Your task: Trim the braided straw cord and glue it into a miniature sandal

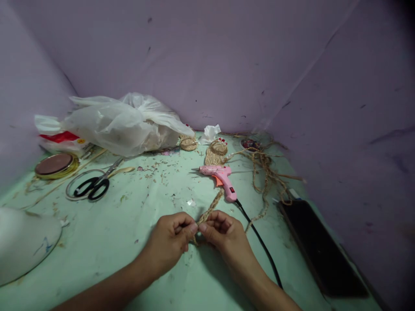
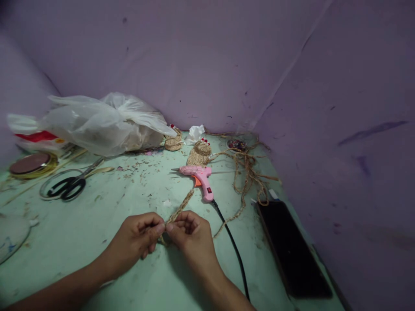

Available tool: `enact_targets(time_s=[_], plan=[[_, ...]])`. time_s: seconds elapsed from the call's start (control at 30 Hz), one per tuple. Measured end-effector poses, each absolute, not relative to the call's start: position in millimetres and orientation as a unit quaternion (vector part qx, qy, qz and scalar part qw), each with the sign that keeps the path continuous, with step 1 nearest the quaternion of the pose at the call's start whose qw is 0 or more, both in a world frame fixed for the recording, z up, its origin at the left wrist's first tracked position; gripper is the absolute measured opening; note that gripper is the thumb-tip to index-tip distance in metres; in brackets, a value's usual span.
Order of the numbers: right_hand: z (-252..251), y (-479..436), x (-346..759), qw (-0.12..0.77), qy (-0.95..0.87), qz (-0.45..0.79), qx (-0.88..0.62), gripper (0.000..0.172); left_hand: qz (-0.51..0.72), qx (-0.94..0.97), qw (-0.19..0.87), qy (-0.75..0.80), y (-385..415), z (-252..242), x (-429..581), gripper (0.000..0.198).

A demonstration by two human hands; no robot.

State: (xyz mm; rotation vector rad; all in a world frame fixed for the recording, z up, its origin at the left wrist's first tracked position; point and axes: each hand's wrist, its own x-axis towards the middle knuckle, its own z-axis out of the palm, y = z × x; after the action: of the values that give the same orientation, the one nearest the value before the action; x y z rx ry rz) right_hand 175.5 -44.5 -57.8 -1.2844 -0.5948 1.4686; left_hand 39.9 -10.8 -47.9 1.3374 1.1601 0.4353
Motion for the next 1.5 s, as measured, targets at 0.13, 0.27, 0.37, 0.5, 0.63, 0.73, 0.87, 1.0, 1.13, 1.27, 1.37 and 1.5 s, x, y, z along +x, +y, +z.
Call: enact_targets(time_s=[0.13,0.27,0.37,0.5,0.63,0.73,0.87,1.0,1.13,1.27,1.37,1.5], plan=[[-57.5,-43.7,175.4,0.522,-0.258,0.607,-0.541,0.028,0.186,0.582,0.616,0.497,-11.3,-49.2,39.4,0.027],[-57.0,-42.6,175.3,0.523,-0.263,0.608,-0.536,0.029,0.187,0.584,0.614,0.497,-11.5,-49.1,39.6,0.027],[-58.5,-41.9,174.7,0.524,-0.257,0.613,-0.532,0.032,0.184,0.585,0.613,0.499,-11.1,-48.7,40.0,0.029],[-61.3,-40.5,173.6,0.531,-0.268,0.609,-0.525,0.035,0.190,0.587,0.615,0.492,-11.1,-48.3,40.5,0.030],[-60.4,-39.8,172.4,0.527,-0.269,0.610,-0.527,0.038,0.198,0.580,0.621,0.489,-11.1,-48.2,40.5,0.031],[-58.9,-39.7,172.2,0.535,-0.266,0.611,-0.520,0.038,0.200,0.571,0.630,0.487,-10.8,-48.7,40.5,0.030],[-58.8,-39.6,172.9,0.538,-0.268,0.609,-0.518,0.033,0.197,0.567,0.633,0.490,-10.5,-49.8,40.5,0.032],[-60.0,-39.5,172.8,0.527,-0.257,0.612,-0.530,0.035,0.193,0.578,0.625,0.488,-10.4,-52.0,39.7,0.033],[-62.5,-40.1,172.8,0.527,-0.246,0.612,-0.537,0.037,0.189,0.582,0.623,0.486,-10.0,-54.1,39.4,0.035],[-63.2,-40.6,172.9,0.542,-0.244,0.608,-0.526,0.036,0.197,0.580,0.620,0.491,-10.1,-52.2,39.9,0.038],[-60.9,-40.2,172.6,0.548,-0.240,0.604,-0.527,0.039,0.211,0.575,0.614,0.498,-12.2,-49.8,40.4,0.038],[-58.7,-39.7,172.0,0.541,-0.246,0.599,-0.537,0.040,0.270,0.550,0.609,0.504,-17.9,-49.8,41.8,0.036]])
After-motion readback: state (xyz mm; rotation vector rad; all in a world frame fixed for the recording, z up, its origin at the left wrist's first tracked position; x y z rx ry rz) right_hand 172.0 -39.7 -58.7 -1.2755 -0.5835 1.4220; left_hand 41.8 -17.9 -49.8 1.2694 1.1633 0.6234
